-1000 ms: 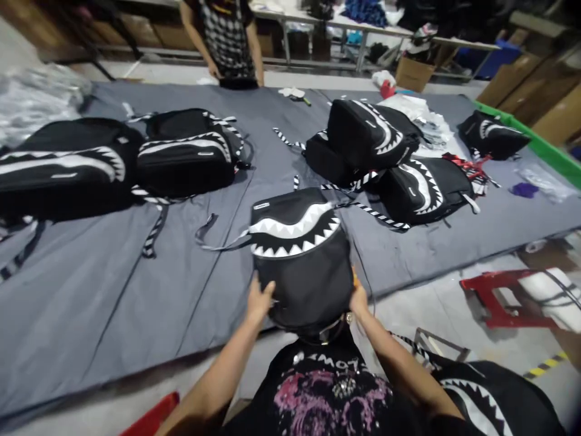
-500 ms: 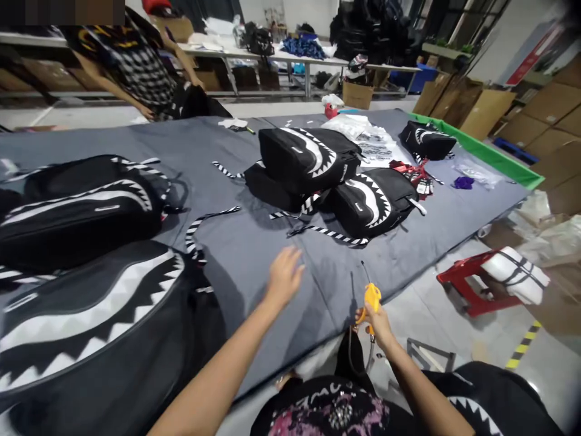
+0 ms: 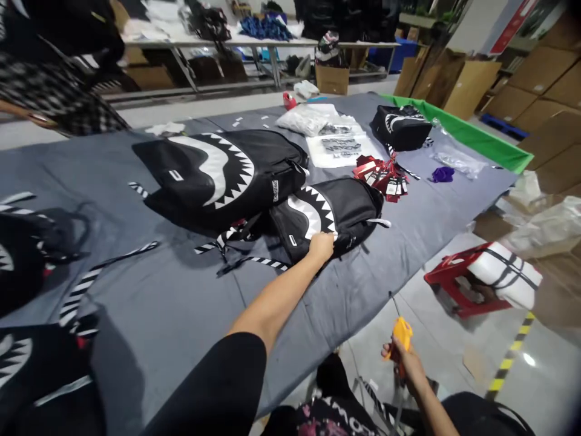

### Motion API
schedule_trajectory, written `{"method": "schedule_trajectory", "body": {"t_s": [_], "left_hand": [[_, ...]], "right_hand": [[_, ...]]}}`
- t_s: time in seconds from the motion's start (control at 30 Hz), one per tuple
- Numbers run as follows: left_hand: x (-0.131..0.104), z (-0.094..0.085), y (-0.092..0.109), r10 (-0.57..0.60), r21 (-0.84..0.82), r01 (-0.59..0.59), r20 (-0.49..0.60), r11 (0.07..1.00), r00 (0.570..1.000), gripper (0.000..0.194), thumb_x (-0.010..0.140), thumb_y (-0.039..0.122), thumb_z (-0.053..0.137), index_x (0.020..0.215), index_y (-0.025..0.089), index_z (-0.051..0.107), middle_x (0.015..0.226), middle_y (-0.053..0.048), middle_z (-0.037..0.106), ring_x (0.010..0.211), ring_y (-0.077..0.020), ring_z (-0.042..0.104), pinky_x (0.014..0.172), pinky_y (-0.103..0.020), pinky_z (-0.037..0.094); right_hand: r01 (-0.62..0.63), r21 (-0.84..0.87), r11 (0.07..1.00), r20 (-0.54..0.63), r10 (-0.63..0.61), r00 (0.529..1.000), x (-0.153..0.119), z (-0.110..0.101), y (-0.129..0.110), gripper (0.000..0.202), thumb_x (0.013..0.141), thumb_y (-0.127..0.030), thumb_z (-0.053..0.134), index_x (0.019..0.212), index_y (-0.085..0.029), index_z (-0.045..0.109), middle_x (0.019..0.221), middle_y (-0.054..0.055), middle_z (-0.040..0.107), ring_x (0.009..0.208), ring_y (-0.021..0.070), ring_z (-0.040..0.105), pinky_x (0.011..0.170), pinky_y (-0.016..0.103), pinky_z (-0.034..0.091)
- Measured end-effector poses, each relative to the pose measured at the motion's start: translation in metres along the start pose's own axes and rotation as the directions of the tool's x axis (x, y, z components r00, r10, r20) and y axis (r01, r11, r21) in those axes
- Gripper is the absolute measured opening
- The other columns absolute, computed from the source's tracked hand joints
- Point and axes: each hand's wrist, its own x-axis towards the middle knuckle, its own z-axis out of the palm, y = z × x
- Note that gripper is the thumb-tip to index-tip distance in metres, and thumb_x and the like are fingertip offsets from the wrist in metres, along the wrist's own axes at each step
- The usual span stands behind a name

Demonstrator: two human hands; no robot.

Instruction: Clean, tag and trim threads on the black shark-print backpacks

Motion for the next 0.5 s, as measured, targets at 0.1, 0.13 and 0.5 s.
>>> {"method": "schedule_trajectory", "body": {"t_s": [0.1, 0.13, 0.5], "left_hand": [[-0.045, -0.030, 0.000, 0.026, -0.013, -0.026, 0.002, 1.000, 1.000, 0.022, 0.087, 0.031, 0.061, 0.100, 0.014, 0.068, 0.095, -0.013, 0.072, 0.094, -0.0250, 0.068, 0.084, -0.036, 0.050], [-0.066, -0.041, 0.001, 0.044, -0.024, -0.044, -0.010, 0.999, 0.999, 0.021, 0.086, 0.033, 0.062, 0.097, 0.017, 0.070, 0.093, -0.012, 0.073, 0.094, -0.0259, 0.068, 0.082, -0.035, 0.050], [-0.320, 0.040, 0.008, -0.102, -0.660, -0.026, -0.155, 0.751, 0.983, 0.036, 0.095, 0.032, 0.045, 0.126, 0.027, 0.060, 0.129, -0.010, 0.063, 0.123, -0.0258, 0.056, 0.102, -0.043, 0.048]], "right_hand": [[0.019, -0.006, 1.000, 0.107, -0.018, 0.994, 0.014, 0.028, -0.041, 0.043, 0.064, -0.057, 0.059, 0.087, -0.022, 0.047, 0.079, 0.011, 0.070, 0.071, 0.0267, 0.071, 0.037, 0.020, 0.030], [0.045, -0.011, 0.999, 0.137, -0.043, 0.990, 0.016, 0.039, -0.055, 0.042, 0.065, -0.055, 0.058, 0.088, -0.022, 0.047, 0.079, 0.011, 0.070, 0.070, 0.0264, 0.071, 0.037, 0.021, 0.030], [0.859, -0.368, 0.356, 0.486, -0.714, 0.504, -0.127, 0.084, -0.167, 0.024, 0.075, -0.029, 0.051, 0.095, -0.019, 0.060, 0.075, 0.005, 0.067, 0.069, 0.0218, 0.064, 0.061, 0.030, 0.048]]}}
